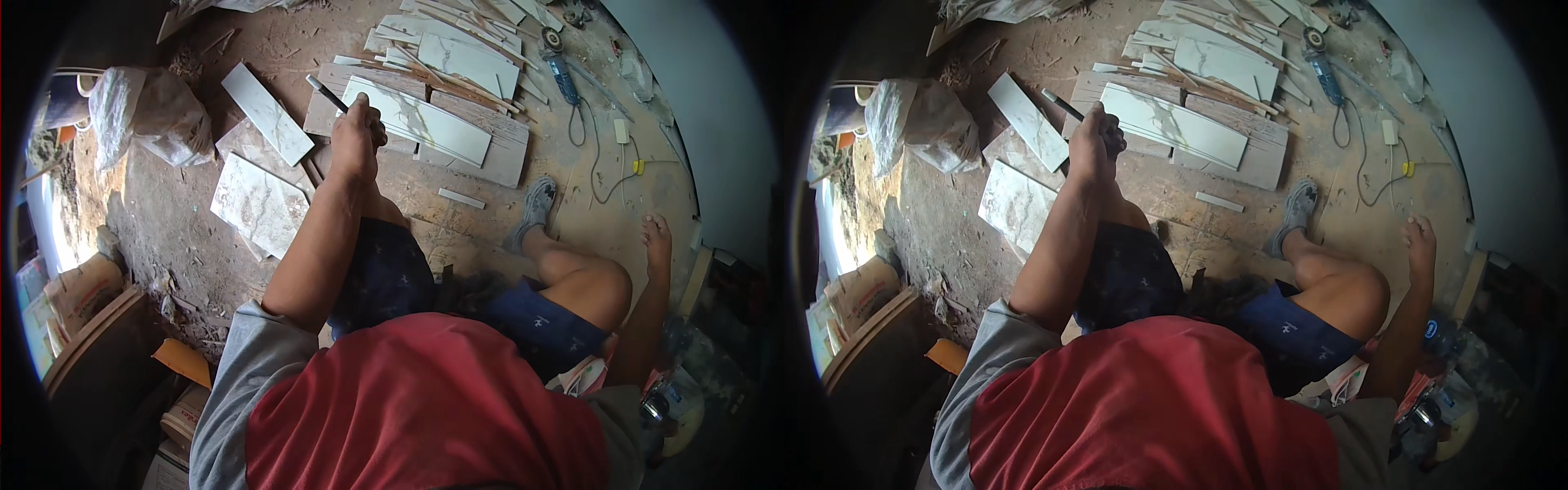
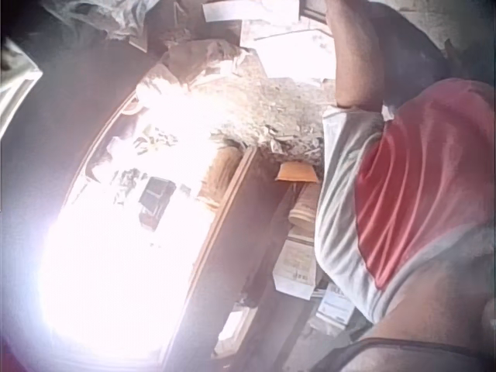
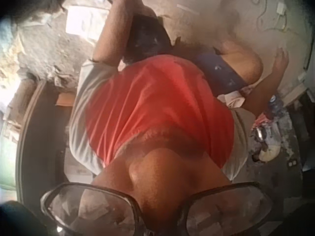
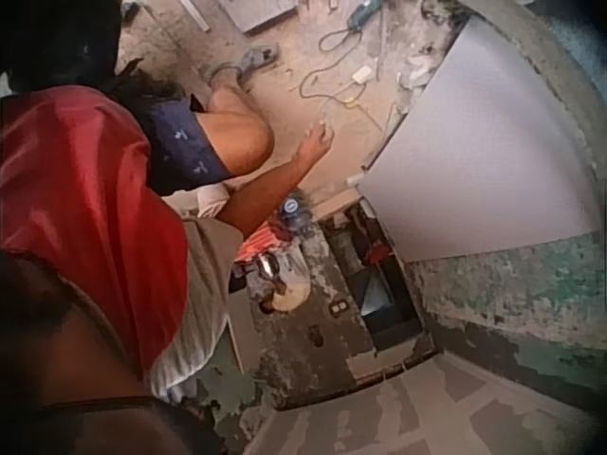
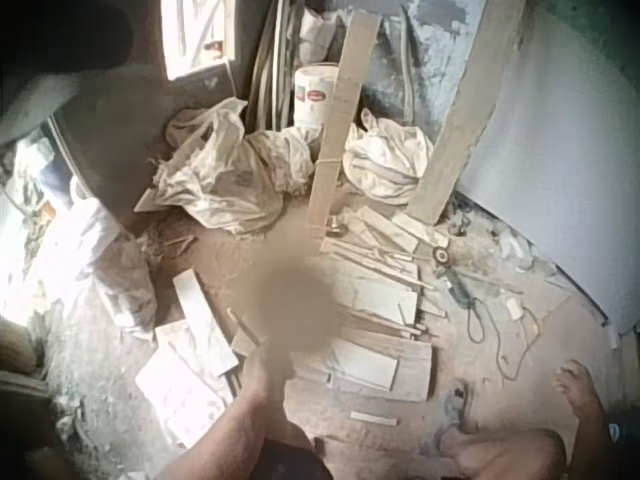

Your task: The person marks a tile piece with a marker and cuts the tile along the edge using an angle grinder.

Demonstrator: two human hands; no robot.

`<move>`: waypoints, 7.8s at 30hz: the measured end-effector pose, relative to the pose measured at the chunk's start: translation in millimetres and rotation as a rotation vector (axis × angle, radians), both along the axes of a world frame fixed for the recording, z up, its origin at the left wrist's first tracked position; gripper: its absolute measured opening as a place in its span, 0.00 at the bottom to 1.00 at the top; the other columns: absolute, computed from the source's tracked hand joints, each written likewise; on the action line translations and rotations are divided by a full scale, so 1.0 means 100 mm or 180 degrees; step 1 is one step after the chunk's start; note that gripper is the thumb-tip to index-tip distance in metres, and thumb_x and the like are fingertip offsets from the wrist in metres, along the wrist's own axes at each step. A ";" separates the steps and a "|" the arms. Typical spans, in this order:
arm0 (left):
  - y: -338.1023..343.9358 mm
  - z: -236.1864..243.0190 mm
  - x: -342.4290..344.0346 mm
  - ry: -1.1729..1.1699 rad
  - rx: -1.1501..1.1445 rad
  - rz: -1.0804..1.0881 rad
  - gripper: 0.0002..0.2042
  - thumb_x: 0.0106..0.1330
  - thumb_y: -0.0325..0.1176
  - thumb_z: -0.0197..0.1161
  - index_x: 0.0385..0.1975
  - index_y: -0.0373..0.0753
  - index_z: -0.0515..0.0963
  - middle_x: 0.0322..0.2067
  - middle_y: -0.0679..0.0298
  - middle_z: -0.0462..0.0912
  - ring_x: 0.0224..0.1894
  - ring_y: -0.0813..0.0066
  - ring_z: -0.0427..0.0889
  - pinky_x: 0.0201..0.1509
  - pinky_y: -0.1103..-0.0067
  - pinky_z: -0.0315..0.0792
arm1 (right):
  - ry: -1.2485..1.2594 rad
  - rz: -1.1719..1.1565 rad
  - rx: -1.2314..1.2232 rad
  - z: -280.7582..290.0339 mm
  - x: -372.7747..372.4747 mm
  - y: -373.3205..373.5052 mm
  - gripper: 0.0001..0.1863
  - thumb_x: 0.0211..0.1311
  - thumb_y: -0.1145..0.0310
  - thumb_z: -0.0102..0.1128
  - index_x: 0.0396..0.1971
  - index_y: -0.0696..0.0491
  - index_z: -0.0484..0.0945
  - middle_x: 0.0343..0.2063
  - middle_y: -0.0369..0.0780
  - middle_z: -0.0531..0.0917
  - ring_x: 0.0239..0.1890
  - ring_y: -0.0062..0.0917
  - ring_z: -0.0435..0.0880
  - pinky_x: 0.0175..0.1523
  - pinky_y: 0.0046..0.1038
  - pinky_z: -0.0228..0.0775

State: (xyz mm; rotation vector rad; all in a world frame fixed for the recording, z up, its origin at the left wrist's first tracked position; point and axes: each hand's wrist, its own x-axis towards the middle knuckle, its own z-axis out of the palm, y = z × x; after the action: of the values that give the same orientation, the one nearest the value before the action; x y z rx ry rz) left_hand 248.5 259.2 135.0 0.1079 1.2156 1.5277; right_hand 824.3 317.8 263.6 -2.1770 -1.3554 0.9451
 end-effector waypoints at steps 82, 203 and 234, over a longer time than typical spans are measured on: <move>-0.69 -2.33 2.11 0.2556 -0.3950 0.0180 0.14 0.59 0.39 0.68 0.40 0.39 0.80 0.41 0.52 0.81 0.45 0.54 0.81 0.49 0.66 0.73 | -0.1604 0.2169 0.0608 -3.73 -0.36 4.16 0.39 0.53 0.48 0.69 0.55 0.64 0.70 0.49 0.56 0.79 0.53 0.47 0.78 0.59 0.38 0.67; 0.16 -2.21 1.42 0.4219 -0.2449 0.0361 0.35 0.64 0.43 0.59 0.68 0.38 0.54 0.69 0.45 0.51 0.68 0.45 0.57 0.68 0.58 0.56 | -0.0286 0.4335 0.0223 -2.16 -4.30 1.07 0.35 0.42 0.58 0.67 0.50 0.61 0.67 0.41 0.55 0.83 0.46 0.47 0.83 0.51 0.41 0.76; 0.25 -2.15 1.42 0.3300 -0.3001 -0.0935 0.47 0.60 0.50 0.62 0.74 0.52 0.36 0.74 0.53 0.22 0.74 0.52 0.48 0.67 0.40 0.45 | -0.0498 0.4195 -0.0228 -2.72 -4.87 1.01 0.28 0.55 0.65 0.62 0.55 0.55 0.65 0.48 0.48 0.81 0.51 0.42 0.82 0.53 0.41 0.77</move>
State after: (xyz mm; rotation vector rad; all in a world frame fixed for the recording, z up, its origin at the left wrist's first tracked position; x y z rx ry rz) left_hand 390.1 284.1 -79.7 0.4555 2.4845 0.4522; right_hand 337.5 418.7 -8.6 -1.1773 -2.9150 1.1830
